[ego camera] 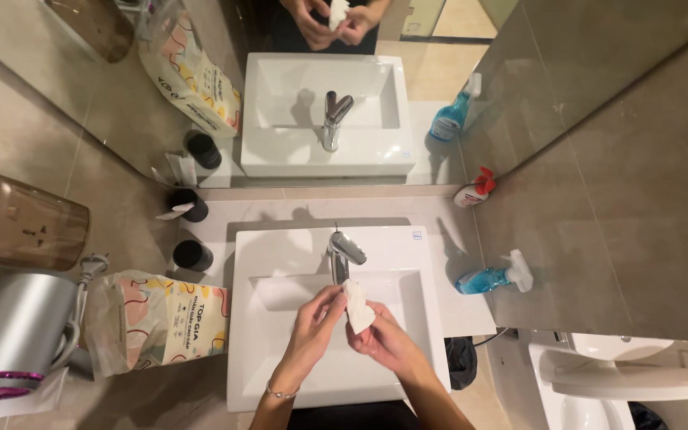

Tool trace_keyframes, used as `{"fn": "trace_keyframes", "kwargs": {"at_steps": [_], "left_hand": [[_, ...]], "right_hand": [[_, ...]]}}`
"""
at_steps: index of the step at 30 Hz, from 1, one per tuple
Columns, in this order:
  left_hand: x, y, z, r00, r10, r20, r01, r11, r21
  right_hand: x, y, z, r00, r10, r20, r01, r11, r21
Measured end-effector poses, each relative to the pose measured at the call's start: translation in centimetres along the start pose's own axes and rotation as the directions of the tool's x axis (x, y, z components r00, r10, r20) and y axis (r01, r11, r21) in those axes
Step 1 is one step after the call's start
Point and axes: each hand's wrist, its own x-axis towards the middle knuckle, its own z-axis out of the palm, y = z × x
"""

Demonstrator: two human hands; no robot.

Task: The person cleans a bathroom sink and mirror using paper towels and a spray bottle. They wipe the faucet, sink basin, and countertop, then spray the mirror and wipe it clean. The person also wipes the wall tiles and the hairdryer holder.

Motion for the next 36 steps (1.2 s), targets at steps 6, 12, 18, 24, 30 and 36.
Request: {"fn": "trace_keyframes", "kwargs": {"at_steps": [6,12,18,24,30,36], "left_hand": [[-1.7,-2.7,-1.7,0.994,-0.083,-0.069,0.08,0.996,-0.046],[-2.2,-5.5,-2.8,0.957,-0.046,-0.286,0.058,0.998,0.034],[-2.1,-5.6,-3.4,0.846,0.349,-0.402,-0.121,0.862,0.492],[-2.7,-3.0,-3.2,0.781,0.61,-0.134,-0.233,0.484,0.843],[-3.2,-1.2,-3.0,0.822,0.55,0.147,-0.374,0.326,0.868],[-3.1,-2.0,-1.0,0.87,0.445,0.214,-0.4,0.381,0.833]], "right_hand": [[-1.6,2.8,0.7,0.962,0.153,-0.225,-0.141,0.988,0.067],[-1.6,3.0,3.2,0.946,0.146,-0.289,-0.15,0.989,0.01],[-0.9,1.9,5.5,0.933,0.057,-0.355,-0.109,0.986,-0.129],[-1.5,3.8,2.5,0.912,-0.017,-0.41,-0.05,0.987,-0.151],[-2.2,4.1,3.0,0.817,-0.041,-0.575,-0.03,0.993,-0.114],[-3.8,5.6,2.4,0.806,-0.11,-0.581,0.017,0.986,-0.163]]}}
